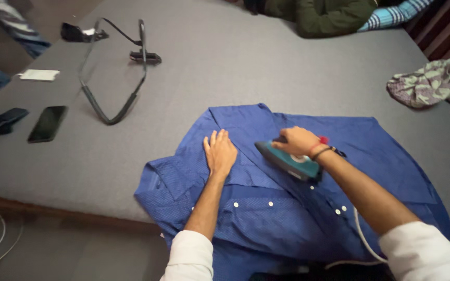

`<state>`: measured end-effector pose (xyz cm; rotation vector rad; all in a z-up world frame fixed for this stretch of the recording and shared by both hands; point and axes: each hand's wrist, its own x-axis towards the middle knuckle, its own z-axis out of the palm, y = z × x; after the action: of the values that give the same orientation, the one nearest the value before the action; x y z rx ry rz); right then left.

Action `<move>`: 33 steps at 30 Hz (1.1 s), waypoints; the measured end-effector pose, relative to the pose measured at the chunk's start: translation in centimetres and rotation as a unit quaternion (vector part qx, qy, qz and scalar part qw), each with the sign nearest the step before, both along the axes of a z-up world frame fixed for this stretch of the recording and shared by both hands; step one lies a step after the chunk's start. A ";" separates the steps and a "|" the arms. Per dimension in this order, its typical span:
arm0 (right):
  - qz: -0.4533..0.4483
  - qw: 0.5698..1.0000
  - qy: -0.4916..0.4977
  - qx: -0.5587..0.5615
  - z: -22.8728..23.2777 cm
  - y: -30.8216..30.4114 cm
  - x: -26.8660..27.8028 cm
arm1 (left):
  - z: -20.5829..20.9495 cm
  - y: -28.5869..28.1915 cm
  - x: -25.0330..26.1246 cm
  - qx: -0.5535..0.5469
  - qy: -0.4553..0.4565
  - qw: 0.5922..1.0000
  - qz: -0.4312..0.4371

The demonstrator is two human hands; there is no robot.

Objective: The person irons a blue button-up shirt laid out on a bed. They smooth the fabric with one hand while moving the iron with the other, then fold the shirt in half and continue ironing the folded section.

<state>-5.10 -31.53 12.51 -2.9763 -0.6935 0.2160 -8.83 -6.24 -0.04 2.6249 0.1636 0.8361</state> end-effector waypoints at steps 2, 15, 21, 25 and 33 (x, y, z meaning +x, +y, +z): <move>0.004 1.000 -0.006 0.024 0.0 1.5 0.6 | -0.3 0.0 0.1 -0.001 -0.005 1.000 0.004; -0.002 0.999 -0.018 0.031 -1.7 8.3 3.6 | -0.1 0.0 -0.1 -0.016 -0.044 0.999 0.013; 0.010 1.000 -0.014 0.009 -1.3 8.0 1.3 | 0.6 0.4 -0.3 -0.111 -0.083 0.990 0.016; -0.004 0.999 -0.032 0.018 -1.5 10.2 3.1 | 0.9 0.5 -0.2 -0.154 -0.109 0.982 0.016; -0.041 0.998 -0.036 0.043 -2.6 16.2 8.7 | 0.9 0.6 -0.2 -0.170 -0.125 0.977 0.027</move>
<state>3.56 -15.31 9.88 -2.9354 -0.5712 0.0726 -9.06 -5.66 0.88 2.1855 0.2830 1.0460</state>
